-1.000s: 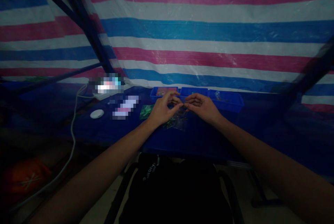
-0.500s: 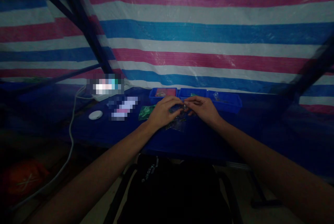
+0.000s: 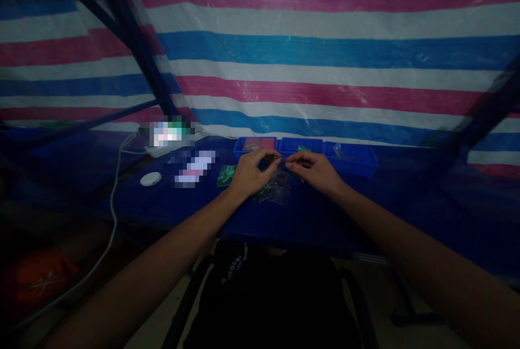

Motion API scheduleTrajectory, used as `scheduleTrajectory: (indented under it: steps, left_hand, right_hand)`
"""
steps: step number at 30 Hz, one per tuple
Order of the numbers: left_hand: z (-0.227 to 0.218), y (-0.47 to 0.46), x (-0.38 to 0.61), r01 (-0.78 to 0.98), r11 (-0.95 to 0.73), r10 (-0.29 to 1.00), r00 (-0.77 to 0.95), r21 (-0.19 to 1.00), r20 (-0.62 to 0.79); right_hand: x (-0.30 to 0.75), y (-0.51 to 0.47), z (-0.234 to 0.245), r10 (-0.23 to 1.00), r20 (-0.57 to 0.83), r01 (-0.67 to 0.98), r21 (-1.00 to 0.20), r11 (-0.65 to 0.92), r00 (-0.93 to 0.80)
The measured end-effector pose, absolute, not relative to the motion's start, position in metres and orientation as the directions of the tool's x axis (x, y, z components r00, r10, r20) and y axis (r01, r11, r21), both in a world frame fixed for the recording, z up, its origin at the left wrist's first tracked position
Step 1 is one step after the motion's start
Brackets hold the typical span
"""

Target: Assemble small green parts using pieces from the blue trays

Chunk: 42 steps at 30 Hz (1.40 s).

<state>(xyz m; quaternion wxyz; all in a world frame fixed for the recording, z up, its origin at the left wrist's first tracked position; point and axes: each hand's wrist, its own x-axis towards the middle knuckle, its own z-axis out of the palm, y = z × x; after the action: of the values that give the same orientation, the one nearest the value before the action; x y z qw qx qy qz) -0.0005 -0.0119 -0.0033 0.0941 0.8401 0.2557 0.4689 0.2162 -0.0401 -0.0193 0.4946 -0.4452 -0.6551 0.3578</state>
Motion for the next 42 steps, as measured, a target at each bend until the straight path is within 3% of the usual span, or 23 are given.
scheduleTrajectory:
  steps: [7,11,16,21,26,30,36,42]
  left_hand:
    - [-0.005,-0.007,-0.001,0.366,-0.843,0.526,0.407,0.394,0.747]
    - [-0.008,-0.004,-0.002,0.377,-0.846,0.521,0.436,0.376,0.734]
    - [-0.013,-0.005,0.001,0.358,-0.858,0.512,0.550,0.369,0.659]
    - [-0.013,-0.003,0.000,0.364,-0.857,0.514,0.550,0.366,0.658]
    - [-0.009,-0.003,-0.002,0.376,-0.845,0.529,0.490,0.379,0.693]
    - [-0.006,-0.007,-0.002,0.405,-0.802,0.595,0.490,0.438,0.637]
    - [-0.004,-0.010,-0.002,0.326,-0.807,0.589,0.517,0.493,0.622]
    - [-0.002,-0.009,-0.003,0.327,-0.784,0.621,0.437,0.528,0.651]
  right_hand:
    - [0.218,-0.038,-0.018,0.933,0.359,0.193,-0.915,0.355,-0.013]
    - [0.220,-0.036,-0.021,0.906,0.414,0.264,-0.887,0.379,0.088]
    - [0.213,-0.041,-0.020,0.904,0.426,0.230,-0.877,0.423,-0.036]
    - [0.207,-0.045,-0.015,0.885,0.449,0.223,-0.857,0.465,-0.122]
    - [0.212,-0.040,-0.015,0.870,0.492,0.310,-0.832,0.461,0.025]
    - [0.213,-0.039,-0.014,0.866,0.493,0.337,-0.832,0.441,0.083]
    - [0.209,-0.045,-0.011,0.816,0.575,0.378,-0.746,0.548,-0.047]
    - [0.205,-0.049,-0.010,0.825,0.547,0.356,-0.750,0.557,-0.138]
